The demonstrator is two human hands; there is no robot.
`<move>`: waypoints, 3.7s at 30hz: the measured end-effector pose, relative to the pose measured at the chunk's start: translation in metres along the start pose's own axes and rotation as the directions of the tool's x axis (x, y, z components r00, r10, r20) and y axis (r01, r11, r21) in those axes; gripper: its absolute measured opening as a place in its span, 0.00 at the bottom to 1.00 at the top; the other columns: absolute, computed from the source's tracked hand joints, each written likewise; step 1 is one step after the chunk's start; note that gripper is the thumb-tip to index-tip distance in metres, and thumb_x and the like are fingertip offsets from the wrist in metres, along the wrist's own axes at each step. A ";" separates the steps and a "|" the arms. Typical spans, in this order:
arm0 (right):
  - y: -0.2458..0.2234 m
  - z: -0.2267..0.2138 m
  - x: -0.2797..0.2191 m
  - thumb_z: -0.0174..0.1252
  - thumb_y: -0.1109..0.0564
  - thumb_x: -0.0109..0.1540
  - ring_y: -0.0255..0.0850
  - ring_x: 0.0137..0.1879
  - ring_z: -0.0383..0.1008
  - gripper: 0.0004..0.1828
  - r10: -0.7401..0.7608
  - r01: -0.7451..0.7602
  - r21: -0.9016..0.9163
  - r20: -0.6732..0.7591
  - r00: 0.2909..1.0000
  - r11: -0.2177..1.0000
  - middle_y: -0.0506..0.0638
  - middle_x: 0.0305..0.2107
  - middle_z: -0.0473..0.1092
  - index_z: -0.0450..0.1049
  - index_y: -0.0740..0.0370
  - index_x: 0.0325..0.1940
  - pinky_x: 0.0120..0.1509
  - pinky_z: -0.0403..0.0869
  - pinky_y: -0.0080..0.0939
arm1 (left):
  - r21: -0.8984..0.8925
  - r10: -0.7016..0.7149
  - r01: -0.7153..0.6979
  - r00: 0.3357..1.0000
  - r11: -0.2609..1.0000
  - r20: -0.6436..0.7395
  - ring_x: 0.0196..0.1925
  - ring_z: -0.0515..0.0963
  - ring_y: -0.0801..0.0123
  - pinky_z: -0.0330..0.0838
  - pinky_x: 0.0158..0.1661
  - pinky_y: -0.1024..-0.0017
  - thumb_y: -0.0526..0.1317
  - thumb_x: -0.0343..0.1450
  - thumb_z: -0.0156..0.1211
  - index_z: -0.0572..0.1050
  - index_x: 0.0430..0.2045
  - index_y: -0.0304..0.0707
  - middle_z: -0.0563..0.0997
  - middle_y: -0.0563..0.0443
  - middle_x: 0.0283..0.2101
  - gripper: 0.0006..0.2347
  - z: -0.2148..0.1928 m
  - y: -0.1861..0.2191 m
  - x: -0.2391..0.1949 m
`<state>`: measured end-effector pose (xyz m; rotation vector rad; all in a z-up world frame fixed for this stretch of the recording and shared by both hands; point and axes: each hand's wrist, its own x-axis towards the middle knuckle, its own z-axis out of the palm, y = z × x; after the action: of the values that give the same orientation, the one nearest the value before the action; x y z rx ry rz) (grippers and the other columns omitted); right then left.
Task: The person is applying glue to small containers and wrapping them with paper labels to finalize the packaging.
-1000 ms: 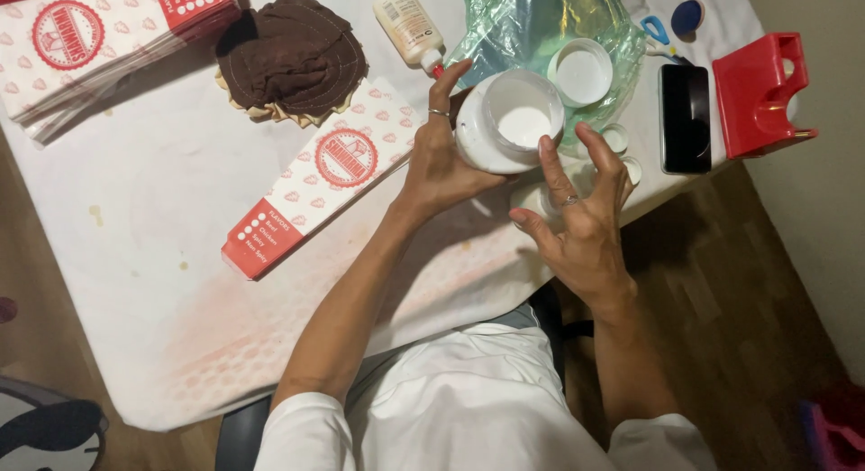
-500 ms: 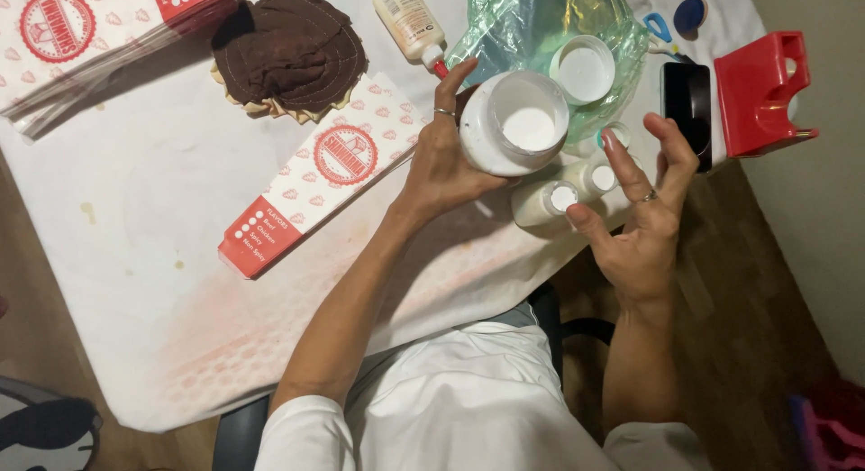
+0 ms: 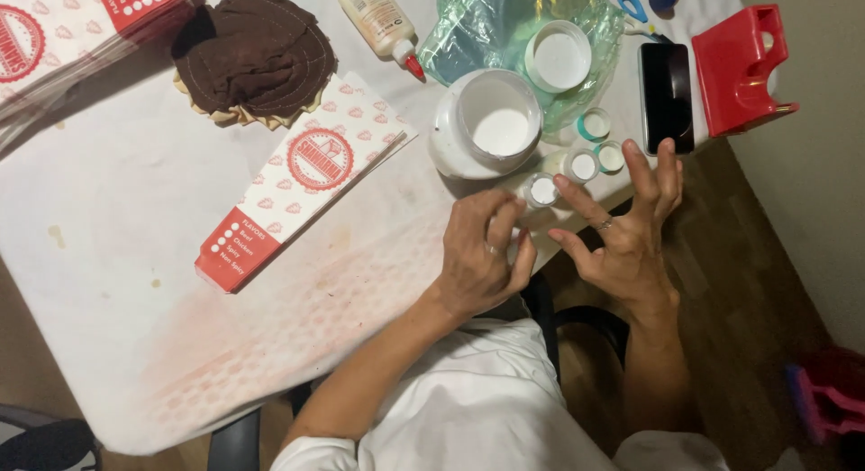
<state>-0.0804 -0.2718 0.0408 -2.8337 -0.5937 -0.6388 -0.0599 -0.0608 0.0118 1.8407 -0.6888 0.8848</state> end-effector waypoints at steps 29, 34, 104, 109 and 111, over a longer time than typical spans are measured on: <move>0.017 0.017 -0.043 0.75 0.47 0.66 0.60 0.86 0.33 0.28 0.055 -0.055 -0.056 -0.015 0.998 0.997 0.57 0.79 0.33 0.75 0.30 0.69 0.87 0.39 0.77 | -0.143 -0.076 0.158 0.883 0.977 0.463 0.38 0.79 0.41 0.73 0.42 0.54 0.37 0.77 0.52 0.57 0.61 0.23 0.67 0.32 0.62 0.20 0.031 -0.042 -0.019; 0.008 0.037 -0.032 0.74 0.47 0.67 0.64 0.86 0.32 0.34 0.081 -0.081 0.007 -0.022 0.997 0.997 0.57 0.79 0.31 0.68 0.34 0.75 0.85 0.41 0.84 | -0.137 -0.037 0.107 0.899 0.985 0.437 0.36 0.78 0.36 0.72 0.39 0.53 0.37 0.77 0.53 0.61 0.55 0.11 0.65 0.25 0.64 0.20 0.037 -0.042 -0.026; -0.152 0.080 0.073 0.51 0.70 0.56 0.43 0.22 0.60 0.14 -0.479 0.568 0.277 -0.330 0.814 0.775 0.55 0.32 0.69 0.67 0.59 0.17 0.22 0.61 0.43 | -0.302 -0.932 0.908 0.340 0.291 0.125 0.35 0.75 0.68 0.72 0.42 0.66 0.53 0.77 0.55 0.80 0.30 0.36 0.81 0.49 0.30 0.18 -0.098 -0.044 0.015; -0.125 0.078 0.041 0.48 0.68 0.60 0.40 0.20 0.62 0.17 -0.464 0.544 0.367 -0.286 0.838 0.755 0.51 0.29 0.69 0.65 0.58 0.16 0.20 0.63 0.40 | -0.275 -0.934 0.955 0.195 0.111 0.301 0.29 0.73 0.69 0.68 0.33 0.71 0.55 0.75 0.58 0.80 0.24 0.38 0.77 0.54 0.24 0.19 -0.066 -0.058 -0.030; -0.116 0.068 0.034 0.50 0.67 0.64 0.39 0.20 0.62 0.19 -0.427 0.513 0.468 -0.284 0.858 0.720 0.46 0.25 0.64 0.68 0.59 0.18 0.22 0.62 0.36 | -0.180 -0.860 0.963 0.261 0.200 0.439 0.24 0.69 0.71 0.65 0.30 0.72 0.55 0.76 0.56 0.74 0.15 0.44 0.70 0.58 0.17 0.21 -0.059 -0.055 -0.035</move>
<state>-0.0757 -0.1376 0.0043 -2.0877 -1.2680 -0.6362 -0.0545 0.0177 -0.0280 1.5280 0.2188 -0.3483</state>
